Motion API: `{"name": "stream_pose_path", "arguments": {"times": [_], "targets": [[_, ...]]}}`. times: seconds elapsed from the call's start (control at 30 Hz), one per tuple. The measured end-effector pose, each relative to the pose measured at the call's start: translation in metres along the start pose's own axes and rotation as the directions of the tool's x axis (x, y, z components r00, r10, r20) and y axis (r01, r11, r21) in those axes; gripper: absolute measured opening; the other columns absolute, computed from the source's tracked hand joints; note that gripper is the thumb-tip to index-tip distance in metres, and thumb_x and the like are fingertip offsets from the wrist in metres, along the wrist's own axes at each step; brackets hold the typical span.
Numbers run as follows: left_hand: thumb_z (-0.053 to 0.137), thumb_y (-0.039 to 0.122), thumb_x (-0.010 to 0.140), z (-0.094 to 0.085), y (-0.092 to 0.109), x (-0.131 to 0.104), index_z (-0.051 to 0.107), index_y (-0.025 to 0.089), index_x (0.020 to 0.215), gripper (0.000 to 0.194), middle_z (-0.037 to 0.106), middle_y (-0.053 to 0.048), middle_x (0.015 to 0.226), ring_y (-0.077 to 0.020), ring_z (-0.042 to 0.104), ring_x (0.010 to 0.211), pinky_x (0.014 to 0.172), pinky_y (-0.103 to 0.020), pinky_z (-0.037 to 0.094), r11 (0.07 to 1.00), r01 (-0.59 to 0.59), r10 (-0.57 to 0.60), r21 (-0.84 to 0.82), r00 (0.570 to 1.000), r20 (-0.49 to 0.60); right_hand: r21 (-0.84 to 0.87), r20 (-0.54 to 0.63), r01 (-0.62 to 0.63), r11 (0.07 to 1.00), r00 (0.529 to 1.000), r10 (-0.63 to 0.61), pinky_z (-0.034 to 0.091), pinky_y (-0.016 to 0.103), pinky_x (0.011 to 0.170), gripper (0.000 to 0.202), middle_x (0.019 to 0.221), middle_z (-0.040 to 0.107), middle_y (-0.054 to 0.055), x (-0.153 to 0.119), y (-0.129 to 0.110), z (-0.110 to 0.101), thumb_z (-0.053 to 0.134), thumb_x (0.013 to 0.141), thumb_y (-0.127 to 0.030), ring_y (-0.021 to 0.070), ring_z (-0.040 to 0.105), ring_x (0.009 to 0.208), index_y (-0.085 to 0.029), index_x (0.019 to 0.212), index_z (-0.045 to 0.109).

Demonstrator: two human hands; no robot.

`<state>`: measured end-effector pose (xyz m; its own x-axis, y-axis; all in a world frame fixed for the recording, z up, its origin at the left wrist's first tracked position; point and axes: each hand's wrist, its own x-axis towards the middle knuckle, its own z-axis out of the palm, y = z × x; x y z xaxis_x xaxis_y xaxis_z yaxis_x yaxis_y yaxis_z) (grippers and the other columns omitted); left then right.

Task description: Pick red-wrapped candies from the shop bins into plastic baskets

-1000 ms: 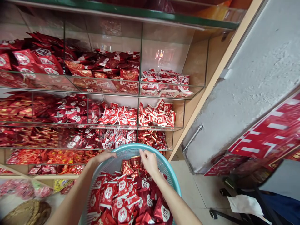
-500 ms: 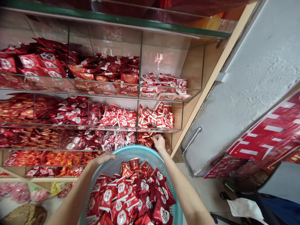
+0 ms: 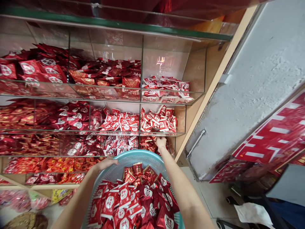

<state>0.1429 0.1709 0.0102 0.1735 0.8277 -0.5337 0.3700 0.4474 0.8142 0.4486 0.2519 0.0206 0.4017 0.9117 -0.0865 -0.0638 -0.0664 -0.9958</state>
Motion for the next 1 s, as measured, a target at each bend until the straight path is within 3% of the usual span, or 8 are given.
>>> {"name": "stream_pose_path", "arguments": {"times": [0.1, 0.23, 0.4, 0.53, 0.63, 0.8, 0.93, 1.0], "targets": [[0.061, 0.031, 0.058, -0.001, -0.004, 0.004, 0.062, 0.015, 0.073, 0.022, 0.065, -0.002, 0.058, -0.0177, 0.059, 0.051, 0.047, -0.027, 0.047, 1.0, 0.001, -0.001, -0.006, 1.0, 0.008, 0.077, -0.058, 0.01, 0.997, 0.998, -0.005, 0.044, 0.019, 0.045, 0.01, 0.056, 0.059, -0.002, -0.008, 0.002, -0.01, 0.058, 0.077, -0.027, 0.0114, 0.057, 0.051, -0.021, 0.076, 0.051], [0.061, 0.03, 0.059, -0.002, -0.006, 0.007, 0.064, 0.014, 0.073, 0.022, 0.065, -0.002, 0.058, -0.0163, 0.058, 0.05, 0.046, -0.025, 0.045, 1.0, -0.018, 0.018, 0.0, 1.0, 0.024, 0.137, -0.046, 0.01, 0.99, 0.999, -0.003, 0.046, 0.02, 0.047, 0.018, 0.054, 0.059, -0.002, -0.03, 0.003, -0.035, 0.063, 0.074, -0.032, 0.0111, 0.056, 0.05, -0.021, 0.074, 0.049], [0.06, 0.029, 0.06, -0.002, -0.005, 0.006, 0.066, 0.013, 0.075, 0.023, 0.063, -0.001, 0.056, -0.0152, 0.057, 0.05, 0.047, -0.024, 0.044, 0.999, -0.048, 0.048, 0.003, 0.997, 0.054, 0.154, 0.046, 0.025, 0.988, 0.998, -0.033, 0.044, 0.022, 0.049, 0.03, 0.055, 0.061, -0.002, -0.067, -0.004, -0.07, 0.07, 0.065, -0.042, 0.0112, 0.055, 0.051, -0.019, 0.075, 0.053], [0.06, 0.031, 0.061, -0.001, -0.003, 0.002, 0.065, 0.013, 0.076, 0.023, 0.063, -0.001, 0.056, -0.0157, 0.057, 0.049, 0.046, -0.025, 0.044, 0.999, -0.048, 0.048, -0.004, 0.996, 0.073, 0.104, 0.19, -0.001, 0.995, 0.982, -0.019, 0.04, 0.021, 0.049, 0.029, 0.051, 0.059, -0.003, -0.095, -0.011, -0.078, 0.068, 0.068, -0.044, 0.0099, 0.051, 0.048, -0.02, 0.075, 0.053], [0.059, 0.03, 0.061, 0.0, -0.001, 0.0, 0.065, 0.013, 0.072, 0.021, 0.062, -0.001, 0.054, -0.0153, 0.056, 0.047, 0.045, -0.024, 0.042, 0.999, -0.038, 0.038, -0.003, 0.997, 0.072, 0.0, 0.326, -0.002, 1.0, 0.946, 0.002, 0.036, 0.02, 0.047, 0.026, 0.048, 0.057, -0.005, -0.113, -0.012, -0.065, 0.065, 0.072, -0.043, 0.0094, 0.049, 0.045, -0.02, 0.074, 0.053], [0.06, 0.029, 0.06, 0.002, -0.002, 0.0, 0.063, 0.014, 0.072, 0.02, 0.062, 0.0, 0.054, -0.0148, 0.056, 0.047, 0.044, -0.024, 0.042, 1.0, -0.029, 0.029, -0.01, 0.999, 0.034, -0.106, 0.57, 0.04, 0.994, 0.821, 0.028, 0.035, 0.021, 0.045, 0.025, 0.047, 0.052, -0.007, -0.135, 0.002, -0.017, 0.061, 0.075, -0.043, 0.0088, 0.047, 0.042, -0.02, 0.074, 0.052], [0.059, 0.028, 0.059, 0.003, -0.003, 0.002, 0.061, 0.014, 0.067, 0.016, 0.06, 0.0, 0.05, -0.0149, 0.054, 0.043, 0.042, -0.025, 0.043, 1.0, -0.021, 0.021, -0.015, 1.0, 0.02, -0.185, 0.637, -0.016, 0.983, 0.76, 0.133, 0.033, 0.019, 0.04, 0.025, 0.051, 0.053, -0.007, -0.141, 0.02, 0.018, 0.061, 0.073, -0.042, 0.0082, 0.05, 0.041, -0.019, 0.075, 0.051], [0.058, 0.029, 0.059, 0.003, -0.003, 0.003, 0.062, 0.014, 0.068, 0.018, 0.06, 0.0, 0.05, -0.0158, 0.054, 0.044, 0.043, -0.026, 0.044, 1.0, -0.023, 0.023, -0.016, 0.999, 0.028, -0.209, 0.631, 0.004, 0.978, 0.765, 0.131, 0.032, 0.019, 0.039, 0.026, 0.059, 0.059, -0.004, -0.139, 0.025, 0.025, 0.061, 0.073, -0.043, 0.0075, 0.05, 0.041, -0.019, 0.075, 0.051]]}}
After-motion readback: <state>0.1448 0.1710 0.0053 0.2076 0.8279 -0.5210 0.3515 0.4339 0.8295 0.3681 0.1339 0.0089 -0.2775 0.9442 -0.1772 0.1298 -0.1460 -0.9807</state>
